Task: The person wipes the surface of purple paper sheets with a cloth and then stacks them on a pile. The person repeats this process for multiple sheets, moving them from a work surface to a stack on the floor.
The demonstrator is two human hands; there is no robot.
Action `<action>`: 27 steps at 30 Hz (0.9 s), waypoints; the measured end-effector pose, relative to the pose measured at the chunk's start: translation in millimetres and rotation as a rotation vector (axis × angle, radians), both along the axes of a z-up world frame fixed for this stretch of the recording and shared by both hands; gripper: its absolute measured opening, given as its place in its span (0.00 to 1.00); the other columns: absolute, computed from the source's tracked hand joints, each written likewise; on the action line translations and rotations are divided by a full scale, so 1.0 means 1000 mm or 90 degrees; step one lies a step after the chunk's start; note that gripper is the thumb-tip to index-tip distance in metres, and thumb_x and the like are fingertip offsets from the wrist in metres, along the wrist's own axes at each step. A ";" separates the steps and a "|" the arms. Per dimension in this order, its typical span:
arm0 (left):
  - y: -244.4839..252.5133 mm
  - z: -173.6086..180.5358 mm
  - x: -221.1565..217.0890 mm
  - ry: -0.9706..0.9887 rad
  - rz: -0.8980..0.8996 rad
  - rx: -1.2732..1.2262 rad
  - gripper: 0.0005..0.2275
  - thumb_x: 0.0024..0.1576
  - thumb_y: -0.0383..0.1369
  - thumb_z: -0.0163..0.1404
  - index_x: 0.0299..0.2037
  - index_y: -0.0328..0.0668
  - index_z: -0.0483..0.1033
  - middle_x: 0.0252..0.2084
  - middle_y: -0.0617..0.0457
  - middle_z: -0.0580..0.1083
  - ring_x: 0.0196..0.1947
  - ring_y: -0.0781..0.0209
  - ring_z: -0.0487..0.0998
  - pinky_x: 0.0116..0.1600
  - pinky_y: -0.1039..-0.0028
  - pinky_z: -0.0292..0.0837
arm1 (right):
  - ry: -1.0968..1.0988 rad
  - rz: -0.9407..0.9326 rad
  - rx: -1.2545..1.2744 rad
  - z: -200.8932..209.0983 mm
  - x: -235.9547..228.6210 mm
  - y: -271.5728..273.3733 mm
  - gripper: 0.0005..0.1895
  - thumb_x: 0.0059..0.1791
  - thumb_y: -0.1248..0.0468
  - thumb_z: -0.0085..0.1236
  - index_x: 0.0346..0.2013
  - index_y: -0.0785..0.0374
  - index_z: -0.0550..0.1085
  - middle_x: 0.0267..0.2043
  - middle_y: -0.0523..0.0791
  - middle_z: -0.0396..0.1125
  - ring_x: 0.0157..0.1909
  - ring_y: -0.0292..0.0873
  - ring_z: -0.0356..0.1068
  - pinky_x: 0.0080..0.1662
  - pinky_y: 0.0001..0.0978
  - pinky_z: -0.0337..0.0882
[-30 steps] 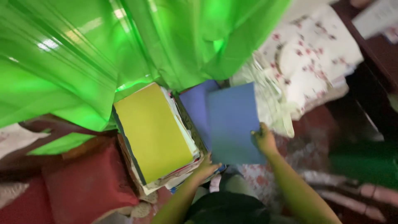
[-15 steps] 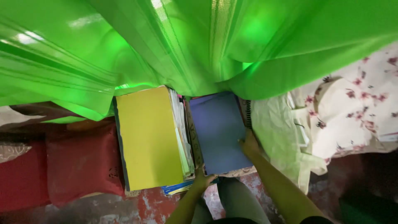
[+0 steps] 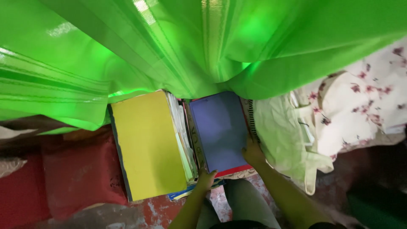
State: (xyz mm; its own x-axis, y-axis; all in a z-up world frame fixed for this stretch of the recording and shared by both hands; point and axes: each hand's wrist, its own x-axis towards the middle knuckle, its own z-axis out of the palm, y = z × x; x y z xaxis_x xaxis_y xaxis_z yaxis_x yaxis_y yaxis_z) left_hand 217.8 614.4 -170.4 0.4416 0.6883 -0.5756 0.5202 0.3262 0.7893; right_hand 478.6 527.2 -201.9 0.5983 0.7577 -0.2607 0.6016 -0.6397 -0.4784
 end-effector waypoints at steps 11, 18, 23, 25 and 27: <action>0.025 0.005 -0.023 0.163 -0.282 -0.126 0.29 0.56 0.42 0.52 0.65 0.35 0.63 0.49 0.46 0.79 0.48 0.55 0.80 0.55 0.72 0.73 | 0.191 -0.041 -0.100 0.006 -0.108 -0.167 0.31 0.46 0.58 0.54 0.65 0.52 0.63 0.63 0.49 0.64 0.58 0.52 0.68 0.56 0.43 0.70; -0.001 -0.071 0.000 0.078 -0.390 -0.135 0.25 0.52 0.36 0.56 0.61 0.39 0.70 0.54 0.41 0.77 0.44 0.51 0.79 0.45 0.65 0.75 | 0.330 -0.444 -0.110 0.040 -0.247 -0.294 0.30 0.49 0.55 0.56 0.66 0.55 0.66 0.67 0.43 0.63 0.65 0.44 0.67 0.63 0.37 0.69; -0.070 0.013 0.003 0.055 -0.605 -0.163 0.22 0.55 0.33 0.54 0.59 0.34 0.67 0.51 0.41 0.77 0.33 0.58 0.73 0.37 0.73 0.68 | 0.212 -0.670 -0.075 0.023 -0.374 -0.394 0.28 0.46 0.55 0.56 0.60 0.54 0.69 0.57 0.47 0.72 0.54 0.50 0.73 0.56 0.38 0.73; -0.102 0.040 0.000 0.115 -0.682 -0.185 0.23 0.57 0.34 0.52 0.62 0.36 0.65 0.54 0.42 0.76 0.21 0.63 0.67 0.23 0.75 0.61 | 0.171 -0.769 -0.050 0.076 -0.409 -0.403 0.25 0.46 0.57 0.56 0.58 0.56 0.71 0.57 0.47 0.71 0.55 0.50 0.72 0.58 0.37 0.72; -0.134 0.038 -0.005 0.156 -0.737 -0.188 0.23 0.56 0.36 0.53 0.62 0.42 0.65 0.53 0.44 0.74 0.32 0.59 0.74 0.26 0.73 0.68 | 0.109 -0.963 0.167 0.155 -0.431 -0.402 0.23 0.48 0.68 0.53 0.59 0.57 0.72 0.59 0.43 0.72 0.57 0.45 0.73 0.59 0.33 0.71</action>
State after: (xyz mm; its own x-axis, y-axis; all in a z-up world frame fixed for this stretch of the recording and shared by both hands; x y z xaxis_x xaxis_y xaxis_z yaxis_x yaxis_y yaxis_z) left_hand 213.1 480.8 -132.8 0.5650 -0.2121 -0.7973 0.7472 -0.2783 0.6035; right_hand 48.1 125.3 -47.0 0.8012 -0.4740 -0.3652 -0.5810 -0.4706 -0.6640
